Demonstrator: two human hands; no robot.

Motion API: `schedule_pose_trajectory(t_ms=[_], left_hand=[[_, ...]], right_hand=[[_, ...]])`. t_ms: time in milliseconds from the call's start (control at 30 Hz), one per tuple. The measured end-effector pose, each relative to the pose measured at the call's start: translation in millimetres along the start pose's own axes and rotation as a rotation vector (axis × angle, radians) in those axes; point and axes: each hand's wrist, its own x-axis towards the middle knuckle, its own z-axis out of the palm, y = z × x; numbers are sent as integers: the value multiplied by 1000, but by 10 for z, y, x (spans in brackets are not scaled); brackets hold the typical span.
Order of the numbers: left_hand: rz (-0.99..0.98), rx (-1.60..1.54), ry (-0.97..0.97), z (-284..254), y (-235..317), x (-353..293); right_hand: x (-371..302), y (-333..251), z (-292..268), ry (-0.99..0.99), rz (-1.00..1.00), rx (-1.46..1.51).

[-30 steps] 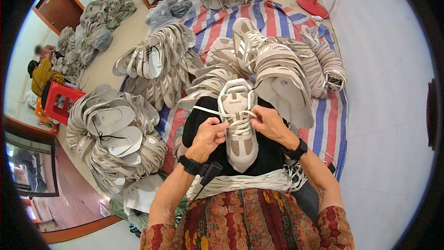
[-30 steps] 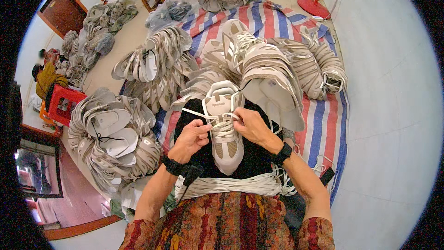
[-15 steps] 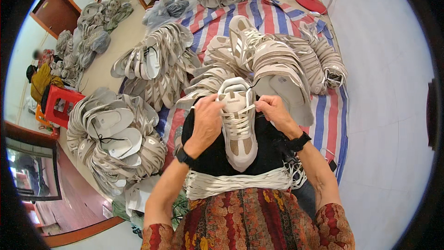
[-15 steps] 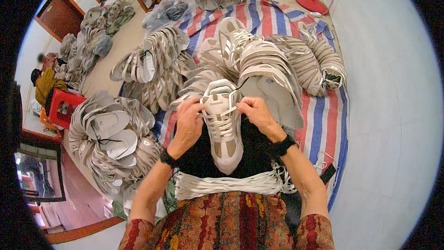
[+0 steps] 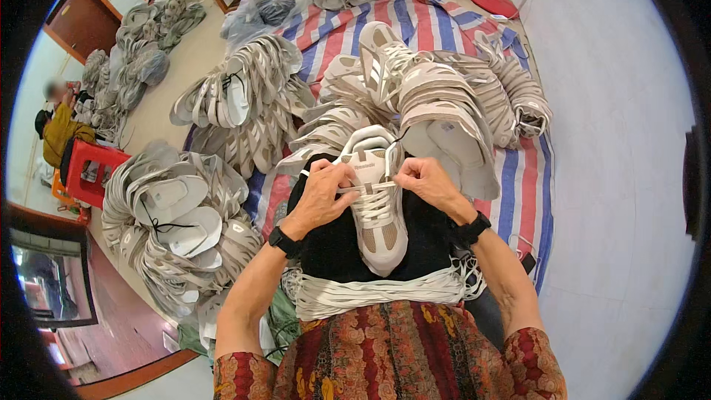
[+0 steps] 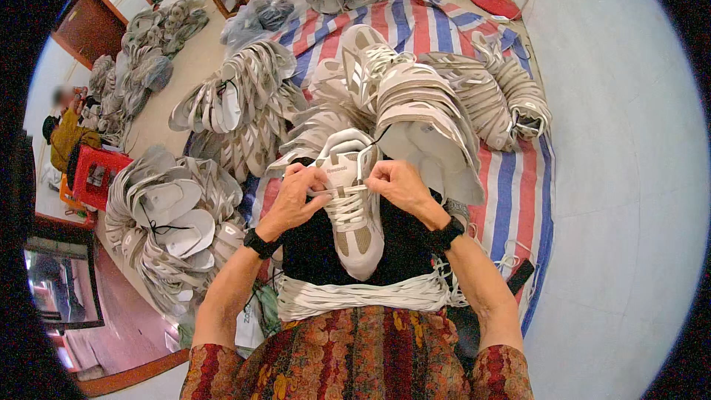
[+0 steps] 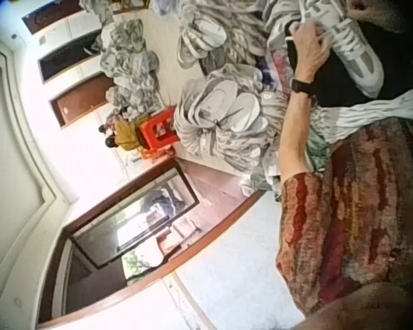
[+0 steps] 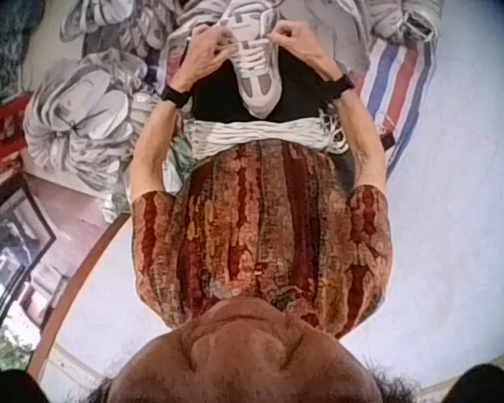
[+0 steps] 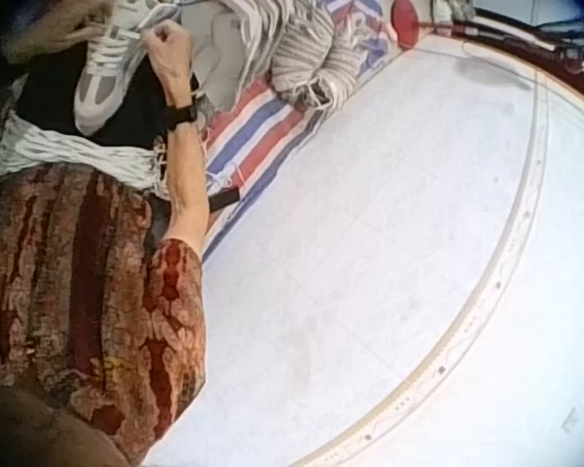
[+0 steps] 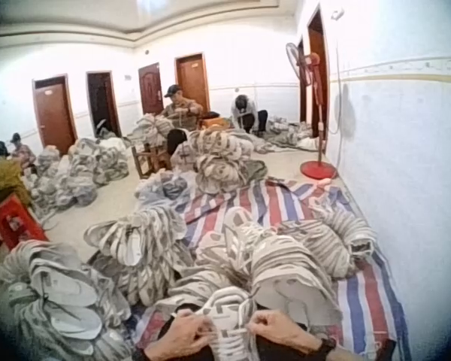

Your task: The recorder is sitting on the floor, lacing a beige and white sneaker.

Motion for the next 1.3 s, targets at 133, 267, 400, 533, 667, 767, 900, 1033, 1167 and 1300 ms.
schedule_pose_trajectory(t_ms=[133,267,400,533,667,767,900,1033,1167,1300], left_hand=[[-70,-33,-4,12,-39,17],[-207,-223,182,47,95,43],[-43,35,118,-195,281,-161],[-371,-58,-15,-785,-306,-1055],[-867,14,51,-1561,-442,-2017],[-829,254,171,-2009,-411,-2692],[-848,523,117,-2377,-260,-3152],[-843,570,446,-2384,-294,-3633],[-756,1072,452,-2316,-231,-3914],[-1209,1209,473,-2031,-322,-3641]], right_hand=[[42,-135,113,131,-253,88],[69,-131,-28,-44,-352,-208],[-171,-351,-381,-161,-225,-69],[-492,-306,-1406,-103,-189,-456],[-1080,-154,-2518,81,81,-541],[-1459,-147,-2948,261,130,-679],[-1743,-4,-3169,489,135,-811],[-2245,465,-3339,866,-3,-1056],[-2564,544,-2559,1408,27,-1149],[-2587,620,-1746,1452,-121,8]])
